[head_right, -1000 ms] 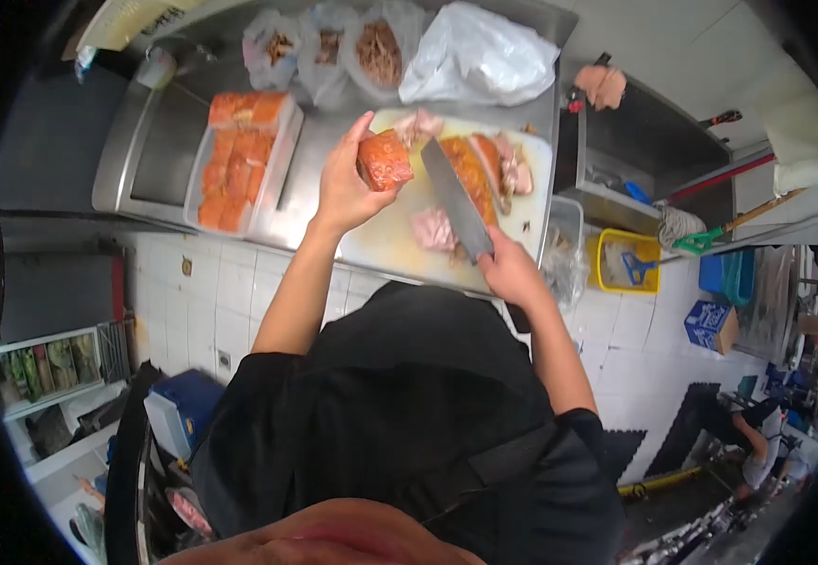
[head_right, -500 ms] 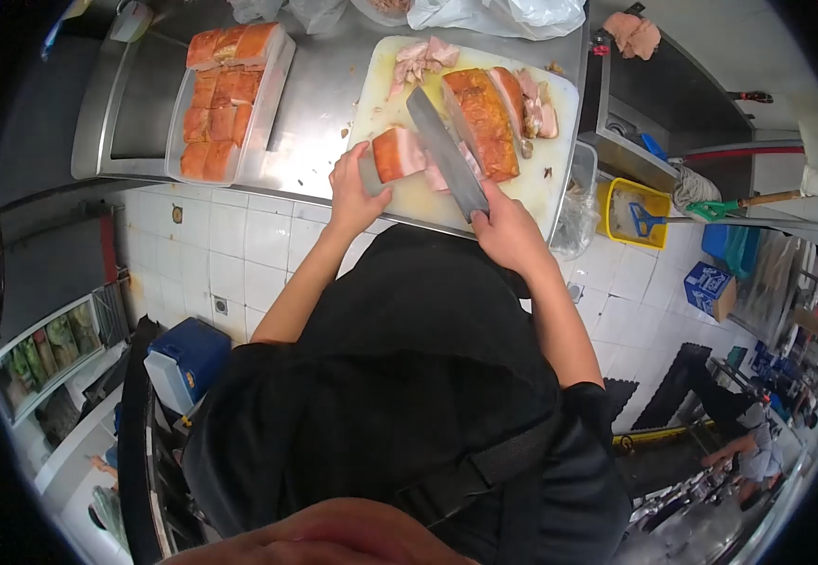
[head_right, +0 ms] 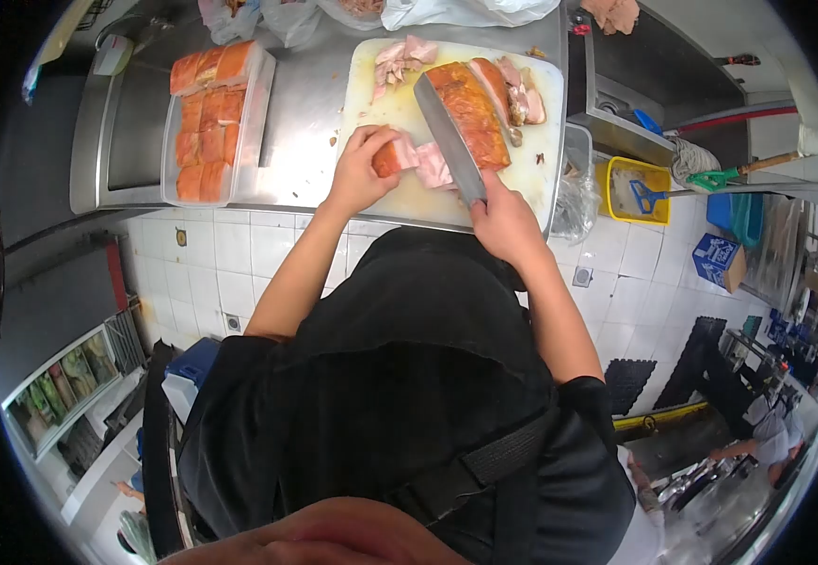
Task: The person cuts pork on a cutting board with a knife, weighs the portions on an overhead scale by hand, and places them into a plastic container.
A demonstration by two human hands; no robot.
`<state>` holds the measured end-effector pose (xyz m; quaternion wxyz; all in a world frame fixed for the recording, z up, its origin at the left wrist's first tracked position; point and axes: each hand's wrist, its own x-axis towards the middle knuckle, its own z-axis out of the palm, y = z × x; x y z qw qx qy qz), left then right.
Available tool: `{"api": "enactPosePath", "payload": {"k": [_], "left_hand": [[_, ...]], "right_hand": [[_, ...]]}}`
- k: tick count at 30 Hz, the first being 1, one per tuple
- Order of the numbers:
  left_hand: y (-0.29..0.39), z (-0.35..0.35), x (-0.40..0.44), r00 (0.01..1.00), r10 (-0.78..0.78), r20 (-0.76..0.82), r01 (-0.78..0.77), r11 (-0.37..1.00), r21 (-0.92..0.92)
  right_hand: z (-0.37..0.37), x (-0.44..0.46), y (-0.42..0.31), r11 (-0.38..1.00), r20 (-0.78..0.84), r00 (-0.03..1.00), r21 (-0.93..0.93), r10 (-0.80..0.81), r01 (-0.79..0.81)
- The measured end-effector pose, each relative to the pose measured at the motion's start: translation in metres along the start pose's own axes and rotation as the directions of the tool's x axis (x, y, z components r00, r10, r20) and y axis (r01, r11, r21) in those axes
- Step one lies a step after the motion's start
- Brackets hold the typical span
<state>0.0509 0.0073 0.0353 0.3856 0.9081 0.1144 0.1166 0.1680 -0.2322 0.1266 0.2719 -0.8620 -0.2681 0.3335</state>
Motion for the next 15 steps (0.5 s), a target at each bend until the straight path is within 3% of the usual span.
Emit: {"api": "enactPosePath", "payload": {"k": [1,3,4,5,7,11,15], "left_hand": [[-0.009,0.006,-0.005,1.000,0.007,0.002,-0.007,1.000,0.000],[-0.024,0.017,-0.018,0.959,-0.087,-0.268,0.007,0.959,-0.284],[-0.026,0.016,-0.031,0.955,-0.205,-0.215,0.155,0.961,-0.230],[-0.025,0.017,-0.037,0.955,-0.208,-0.210,0.159,0.961,-0.228],[-0.026,0.017,-0.047,0.965,-0.148,-0.216,0.083,0.956,-0.283],[-0.014,0.006,-0.037,0.955,-0.046,-0.294,0.004,0.990,-0.143],[-0.012,0.014,-0.019,0.940,-0.040,-0.339,-0.002,0.993,-0.122]], "right_hand": [[0.000,-0.001,0.002,1.000,-0.019,1.000,-0.002,-0.010,0.010],[-0.004,-0.007,0.000,1.000,-0.009,1.000,0.017,0.002,-0.002],[-0.005,-0.008,-0.001,0.999,0.010,1.000,0.035,0.013,-0.014],[-0.004,-0.009,-0.001,0.999,0.013,1.000,0.039,0.017,-0.017],[-0.001,-0.009,-0.002,1.000,0.037,0.999,0.026,0.011,-0.012],[0.014,-0.003,-0.006,0.999,0.051,0.998,-0.032,-0.032,0.034],[0.032,0.002,-0.026,0.986,0.028,0.995,-0.136,-0.094,0.097]]}}
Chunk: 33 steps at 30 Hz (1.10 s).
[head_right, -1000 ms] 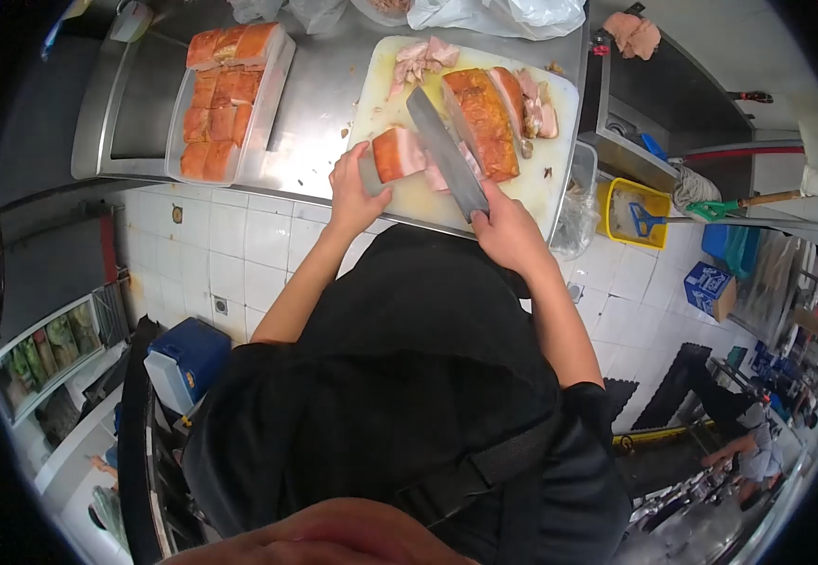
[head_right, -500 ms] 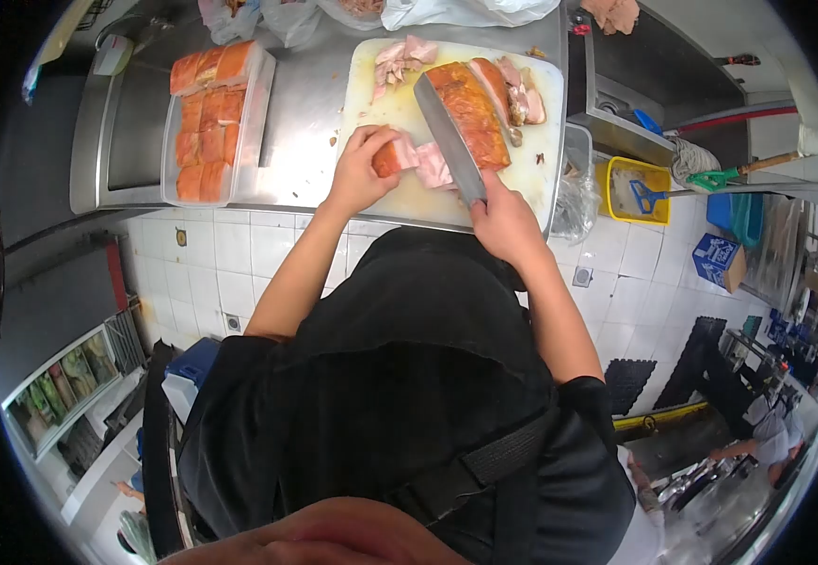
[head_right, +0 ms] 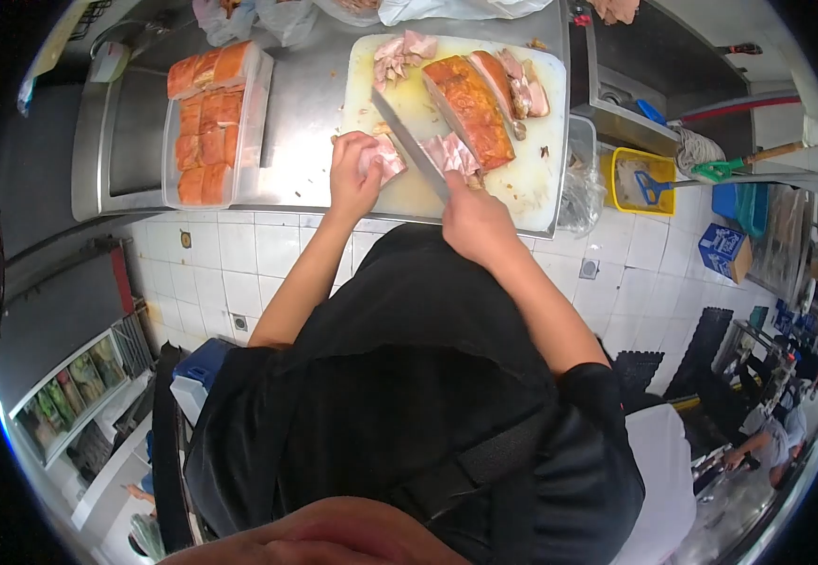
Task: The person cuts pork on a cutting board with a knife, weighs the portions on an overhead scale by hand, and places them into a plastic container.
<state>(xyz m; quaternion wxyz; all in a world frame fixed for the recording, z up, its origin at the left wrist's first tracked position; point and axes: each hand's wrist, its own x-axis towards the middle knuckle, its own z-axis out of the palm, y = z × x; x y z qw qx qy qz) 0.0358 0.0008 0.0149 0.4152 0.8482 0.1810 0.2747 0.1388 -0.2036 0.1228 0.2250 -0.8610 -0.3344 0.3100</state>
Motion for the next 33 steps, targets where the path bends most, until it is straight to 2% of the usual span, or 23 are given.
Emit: {"api": "enactPosePath", "payload": {"k": [2,5,12,14,17,18,20,22,24,27,28,30,32,33], "left_hand": [[-0.001,0.009,0.002,1.000,0.003,-0.009,-0.003,0.998,0.057],[-0.002,0.012,0.004,0.998,0.030,-0.048,-0.026,0.995,0.095],[-0.007,0.015,0.005,0.998,0.043,-0.050,-0.037,0.992,0.121],[-0.010,0.014,0.004,0.998,0.049,-0.037,-0.045,0.993,0.107],[-0.008,0.004,-0.001,0.999,0.006,0.037,-0.009,0.997,0.082],[0.001,-0.004,-0.002,0.994,-0.017,0.103,0.013,0.999,0.036],[0.005,-0.009,-0.004,0.985,-0.023,0.169,0.025,1.000,-0.010],[-0.004,-0.011,-0.019,0.976,-0.062,0.208,0.052,0.997,0.052],[-0.008,-0.010,-0.002,0.980,-0.014,0.201,0.001,0.998,0.064],[-0.013,-0.004,0.050,0.992,-0.081,0.101,0.091,0.991,-0.097],[0.011,-0.010,0.077,0.988,-0.101,0.120,0.088,0.991,0.105],[0.030,-0.013,0.118,0.984,-0.071,0.163,0.045,0.987,0.156],[0.027,-0.005,0.146,0.948,0.101,0.302,-0.207,0.917,0.342],[0.023,0.001,0.153,0.944,0.108,0.312,-0.218,0.915,0.339]], "right_hand": [[0.003,0.006,-0.010,0.997,0.011,0.999,-0.062,-0.039,0.039],[0.007,0.008,-0.014,0.997,0.011,0.998,-0.057,-0.054,0.055],[0.009,0.007,-0.009,0.997,0.018,1.000,-0.067,-0.024,0.025],[0.005,0.006,-0.010,0.999,0.044,0.999,-0.042,-0.002,0.004],[0.000,0.000,-0.005,1.000,-0.001,1.000,-0.002,-0.010,0.010],[-0.005,-0.003,-0.002,1.000,-0.011,1.000,-0.003,-0.006,0.006],[-0.015,-0.009,0.006,0.996,-0.035,0.998,0.075,0.058,-0.055],[-0.021,-0.017,0.020,0.994,-0.081,0.994,0.082,0.078,-0.072],[-0.026,-0.022,0.031,0.991,-0.139,0.985,0.101,0.100,-0.086],[-0.038,-0.032,0.044,0.965,-0.214,0.949,0.174,0.231,-0.195],[-0.040,-0.036,0.048,0.965,-0.218,0.948,0.178,0.231,-0.194],[-0.044,-0.040,0.055,0.954,-0.284,0.923,0.221,0.260,-0.200],[-0.052,-0.046,0.054,0.939,-0.268,0.912,0.234,0.312,-0.252],[-0.052,-0.050,0.060,0.939,-0.308,0.899,0.241,0.313,-0.244]]}}
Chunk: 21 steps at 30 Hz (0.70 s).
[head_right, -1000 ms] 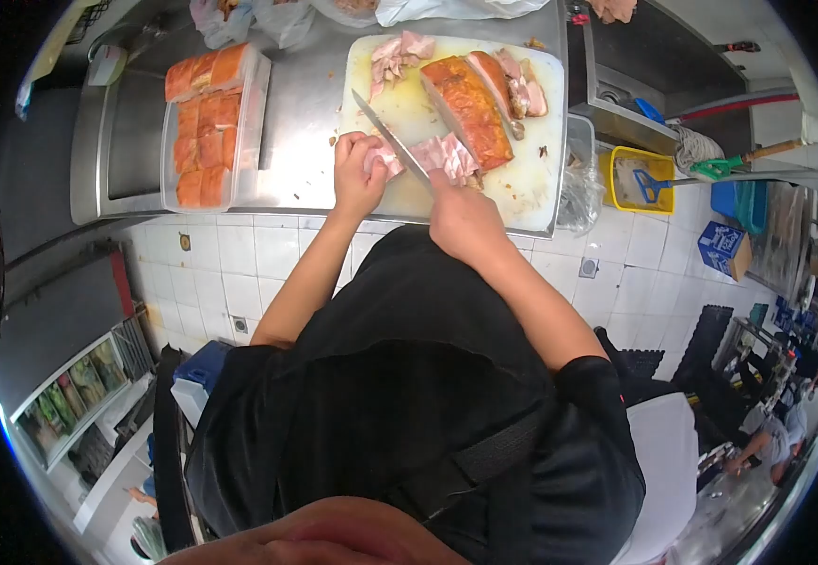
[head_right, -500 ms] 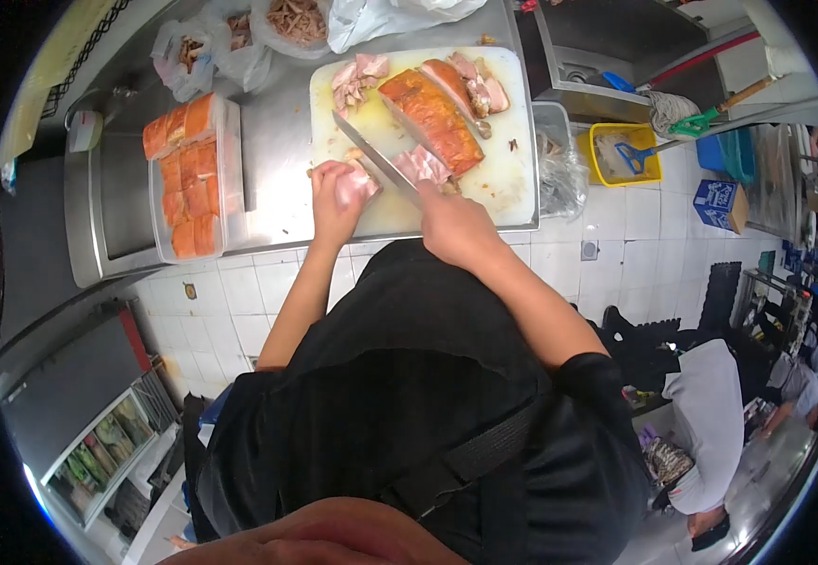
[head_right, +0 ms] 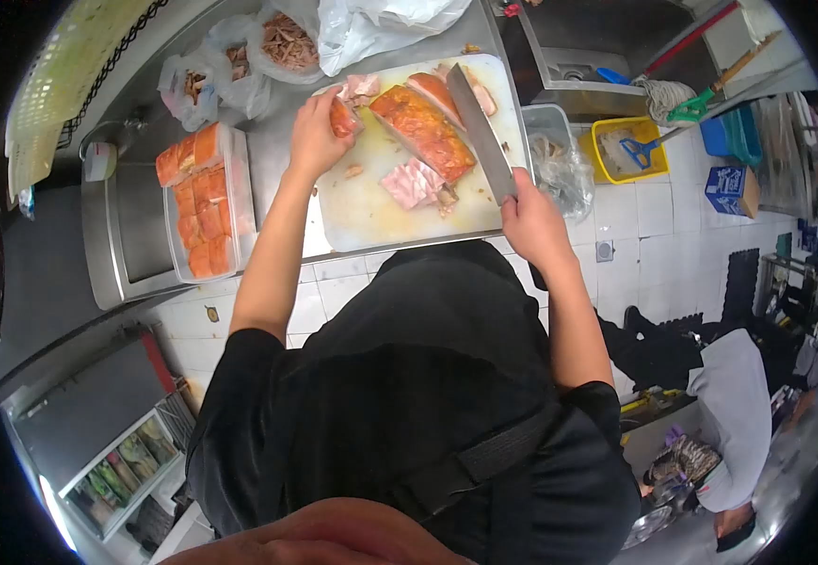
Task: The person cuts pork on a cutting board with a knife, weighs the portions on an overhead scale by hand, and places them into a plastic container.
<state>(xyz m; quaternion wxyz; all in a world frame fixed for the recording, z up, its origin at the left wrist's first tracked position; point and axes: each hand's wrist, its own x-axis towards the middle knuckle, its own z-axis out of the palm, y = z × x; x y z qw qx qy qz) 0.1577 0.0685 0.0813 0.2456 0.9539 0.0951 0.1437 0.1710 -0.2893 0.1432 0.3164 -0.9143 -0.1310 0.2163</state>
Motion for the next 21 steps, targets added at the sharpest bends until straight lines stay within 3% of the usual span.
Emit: {"api": "enactPosePath", "payload": {"k": [2,6,8,9,11,12,14,16,18,21], "left_hand": [[0.002,0.011,0.008,0.962,-0.024,0.270,-0.018,0.989,0.149],[0.032,0.028,0.002,0.976,-0.004,0.219,-0.067,0.945,0.319],[0.040,0.037,0.013,0.867,0.392,0.307,-0.468,0.852,0.235],[0.044,0.045,0.018,0.865,0.392,0.312,-0.470,0.852,0.232],[0.055,0.062,0.030,0.699,0.524,0.487,-0.675,0.708,0.209],[0.064,0.062,0.039,0.704,0.517,0.486,-0.669,0.712,0.212],[0.077,0.060,0.059,0.571,0.409,0.712,-0.718,0.669,0.192],[0.082,0.067,0.063,0.539,0.401,0.741,-0.745,0.638,0.196],[0.080,0.069,0.066,0.507,0.393,0.767,-0.772,0.602,0.202],[0.079,0.060,0.068,0.489,0.482,0.727,-0.780,0.615,0.118]], "right_hand": [[-0.003,-0.006,0.013,1.000,-0.059,0.998,-0.005,0.007,-0.008],[-0.012,-0.026,0.044,0.999,-0.119,0.993,0.043,0.026,-0.021],[-0.019,-0.036,0.056,0.999,-0.101,0.994,0.020,0.031,-0.029],[-0.022,-0.039,0.064,0.999,-0.099,0.994,0.022,0.036,-0.034],[-0.025,-0.043,0.076,1.000,-0.133,0.991,0.006,-0.001,0.002],[-0.032,-0.045,0.074,0.999,-0.093,0.995,-0.009,0.048,-0.049],[-0.037,-0.048,0.078,0.998,-0.087,0.994,0.003,0.064,-0.064],[-0.041,-0.051,0.076,0.997,-0.081,0.993,0.018,0.081,-0.080],[-0.046,-0.053,0.072,0.976,-0.016,0.980,0.094,0.197,-0.194],[-0.042,-0.061,0.086,0.992,-0.056,0.995,0.095,0.084,-0.078]]}}
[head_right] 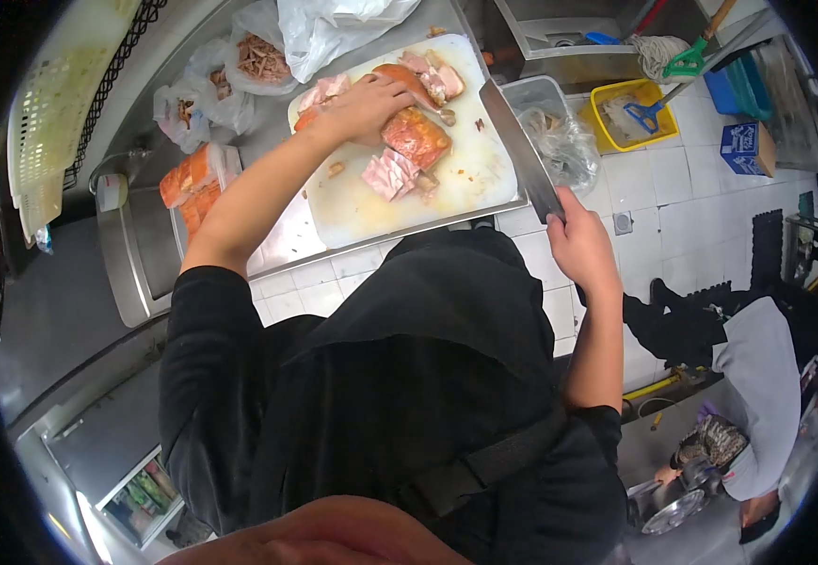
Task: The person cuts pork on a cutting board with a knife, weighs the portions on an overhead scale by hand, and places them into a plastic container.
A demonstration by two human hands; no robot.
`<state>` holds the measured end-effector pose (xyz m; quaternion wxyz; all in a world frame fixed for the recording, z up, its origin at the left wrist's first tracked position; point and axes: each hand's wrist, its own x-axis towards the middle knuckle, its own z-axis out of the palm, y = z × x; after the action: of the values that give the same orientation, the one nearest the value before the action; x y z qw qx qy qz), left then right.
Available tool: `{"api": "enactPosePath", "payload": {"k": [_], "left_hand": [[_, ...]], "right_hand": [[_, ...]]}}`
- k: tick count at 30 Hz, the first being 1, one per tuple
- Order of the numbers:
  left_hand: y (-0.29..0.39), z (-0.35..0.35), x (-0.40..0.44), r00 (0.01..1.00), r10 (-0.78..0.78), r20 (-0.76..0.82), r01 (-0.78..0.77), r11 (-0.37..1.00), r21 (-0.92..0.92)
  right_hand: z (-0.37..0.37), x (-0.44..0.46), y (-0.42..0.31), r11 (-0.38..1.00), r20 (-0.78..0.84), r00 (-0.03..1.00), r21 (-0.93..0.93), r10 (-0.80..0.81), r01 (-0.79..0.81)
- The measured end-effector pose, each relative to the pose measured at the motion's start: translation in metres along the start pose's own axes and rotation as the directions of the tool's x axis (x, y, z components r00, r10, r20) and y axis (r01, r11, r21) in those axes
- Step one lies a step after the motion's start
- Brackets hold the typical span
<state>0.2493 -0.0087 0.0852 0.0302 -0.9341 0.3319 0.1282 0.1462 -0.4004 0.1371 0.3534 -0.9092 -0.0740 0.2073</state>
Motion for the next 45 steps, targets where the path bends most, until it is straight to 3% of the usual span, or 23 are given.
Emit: {"api": "enactPosePath", "payload": {"k": [3,5,6,8,9,10,11,12,14,15,17,18,20,22,24,26,28,32,35,37,40,43,45], "left_hand": [[0.003,-0.022,-0.009,0.997,-0.050,-0.059,0.048,0.998,-0.033],[0.005,-0.047,-0.021,0.938,-0.254,-0.236,0.232,0.966,-0.119],[0.004,-0.060,-0.031,0.934,-0.268,-0.237,0.244,0.962,-0.123],[0.003,-0.083,-0.053,0.735,-0.388,-0.557,0.314,0.922,-0.227],[0.004,-0.092,-0.065,0.728,-0.398,-0.559,0.326,0.917,-0.229],[0.006,-0.101,-0.078,0.619,-0.462,-0.635,0.366,0.885,-0.287],[0.010,-0.105,-0.091,0.499,-0.517,-0.695,0.395,0.850,-0.349],[0.016,-0.106,-0.105,0.491,-0.523,-0.696,0.402,0.845,-0.352],[0.031,-0.108,-0.134,0.360,-0.679,-0.639,0.444,0.728,-0.523],[0.040,-0.104,-0.147,0.349,-0.685,-0.640,0.451,0.721,-0.526],[0.060,-0.085,-0.170,0.309,-0.793,-0.525,0.513,0.604,-0.610],[0.070,-0.074,-0.177,0.287,-0.803,-0.522,0.527,0.588,-0.613],[0.095,-0.046,-0.186,0.389,-0.813,-0.434,0.545,0.582,-0.603],[0.118,-0.017,-0.182,0.416,-0.861,-0.291,0.575,0.498,-0.650],[0.136,0.014,-0.168,0.410,-0.883,-0.227,0.595,0.448,-0.667],[0.149,0.035,-0.151,0.420,-0.890,-0.175,0.600,0.418,-0.682],[0.158,0.045,-0.135,0.384,-0.923,-0.020,0.633,0.279,-0.722],[0.164,0.047,-0.105,0.375,-0.926,-0.050,0.627,0.293,-0.722],[0.151,0.055,-0.120,0.411,-0.896,-0.170,0.484,0.373,-0.792],[0.145,0.069,-0.143,0.270,-0.940,-0.208,0.176,0.260,-0.949],[0.140,0.090,-0.181,0.111,-0.989,-0.096,0.016,0.098,-0.995],[0.149,0.086,-0.195,0.140,-0.984,-0.107,0.124,0.124,-0.984],[0.163,0.068,-0.184,0.416,-0.884,-0.215,0.366,0.379,-0.850]], "right_hand": [[-0.008,-0.005,0.009,0.999,0.063,0.998,0.031,0.025,-0.027],[-0.018,-0.006,0.006,0.998,0.104,0.993,0.046,0.048,-0.053],[-0.023,-0.005,0.003,0.995,0.141,0.988,0.063,0.067,-0.077],[-0.030,0.002,-0.003,1.000,0.229,0.973,-0.015,0.024,-0.021],[-0.032,0.006,-0.005,0.996,0.308,0.951,-0.084,-0.002,0.029],[-0.027,0.012,-0.005,0.995,0.311,0.950,-0.087,-0.011,0.040],[-0.016,0.019,-0.005,0.975,0.374,0.912,-0.079,-0.166,0.210],[-0.003,0.027,-0.006,0.926,0.434,0.845,-0.060,-0.312,0.373],[0.031,0.040,-0.011,0.871,0.498,0.779,-0.092,-0.380,0.483],[0.041,0.045,-0.024,0.865,0.505,0.772,-0.095,-0.385,0.493],[0.056,0.055,-0.045,0.822,0.640,0.746,-0.314,-0.186,0.474],[0.058,0.061,-0.044,0.810,0.653,0.732,-0.313,-0.195,0.495],[0.062,0.072,-0.034,0.837,0.535,0.811,-0.313,-0.235,0.449],[0.062,0.079,-0.035,0.836,0.548,0.804,-0.312,-0.229,0.451],[0.061,0.086,-0.041,0.856,0.452,0.876,-0.373,-0.168,0.357],[0.066,0.094,-0.037,0.850,0.444,0.874,-0.366,-0.199,0.380],[0.069,0.097,-0.038,0.859,0.371,0.906,-0.378,-0.203,0.347],[0.062,0.073,-0.050,0.896,0.350,0.907,-0.284,-0.234,0.340],[0.054,0.062,-0.056,0.910,0.242,0.930,-0.246,-0.275,0.333],[0.045,0.055,-0.069,0.956,0.250,0.945,-0.149,-0.209,0.251],[0.043,0.044,-0.081,0.969,0.265,0.943,-0.081,-0.204,0.233],[0.050,0.041,-0.080,0.952,0.292,0.927,-0.125,-0.234,0.280],[0.057,0.042,-0.076,0.950,0.296,0.925,-0.122,-0.240,0.286]]}}
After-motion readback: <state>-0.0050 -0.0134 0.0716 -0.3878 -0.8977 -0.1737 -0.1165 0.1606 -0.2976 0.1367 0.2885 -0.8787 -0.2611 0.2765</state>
